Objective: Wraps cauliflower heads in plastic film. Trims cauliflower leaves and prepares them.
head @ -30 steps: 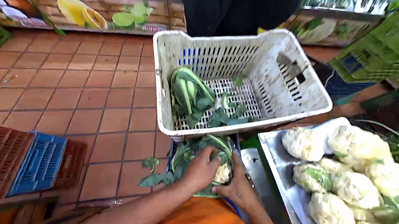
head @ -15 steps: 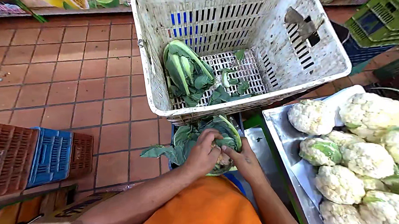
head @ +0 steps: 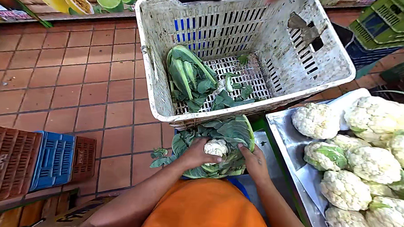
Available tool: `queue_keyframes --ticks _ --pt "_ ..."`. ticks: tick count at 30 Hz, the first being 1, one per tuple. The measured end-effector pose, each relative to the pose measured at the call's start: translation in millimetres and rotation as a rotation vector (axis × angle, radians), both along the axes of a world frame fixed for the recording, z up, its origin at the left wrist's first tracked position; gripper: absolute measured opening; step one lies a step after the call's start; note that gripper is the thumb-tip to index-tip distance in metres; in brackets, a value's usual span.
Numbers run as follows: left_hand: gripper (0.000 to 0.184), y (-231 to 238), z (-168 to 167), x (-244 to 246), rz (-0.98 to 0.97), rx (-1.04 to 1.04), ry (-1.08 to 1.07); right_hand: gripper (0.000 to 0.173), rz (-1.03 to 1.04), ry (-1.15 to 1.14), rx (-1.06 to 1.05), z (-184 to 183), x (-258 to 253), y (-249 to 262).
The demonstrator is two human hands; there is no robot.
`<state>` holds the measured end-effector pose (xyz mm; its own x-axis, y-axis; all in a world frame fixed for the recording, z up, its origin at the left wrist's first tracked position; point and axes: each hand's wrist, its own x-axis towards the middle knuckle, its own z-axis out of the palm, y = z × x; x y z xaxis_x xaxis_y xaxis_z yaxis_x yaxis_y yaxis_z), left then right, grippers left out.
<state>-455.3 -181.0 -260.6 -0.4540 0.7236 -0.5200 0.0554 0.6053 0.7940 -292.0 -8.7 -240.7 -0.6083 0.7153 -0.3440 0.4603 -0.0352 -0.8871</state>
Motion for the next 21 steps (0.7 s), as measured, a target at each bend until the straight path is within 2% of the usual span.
queue_keyframes --ticks 4,7,9,11,14,18,21 --pt "0.105 11 21 0 -0.084 -0.105 0.088 0.023 -0.056 0.178 -0.13 -6 10 3" --pt "0.105 14 13 -1 -0.109 -0.09 0.06 0.024 -0.075 0.229 -0.17 -7 16 2" --pt "0.097 14 7 -3 -0.1 -0.039 0.022 0.024 -0.08 0.239 -0.176 -8 17 2" --pt "0.083 11 4 -9 -0.038 0.035 -0.101 0.024 -0.091 0.241 -0.176 -8 16 2" --pt "0.074 0 4 -18 0.11 0.157 -0.348 0.024 -0.12 0.227 -0.146 -10 12 2" --pt "0.081 -20 6 -27 0.226 0.293 -0.526 0.027 -0.113 0.145 -0.063 -14 6 2" --pt "0.097 -37 8 -33 0.387 0.415 -0.669 0.033 -0.094 0.011 0.034 -12 -1 3"
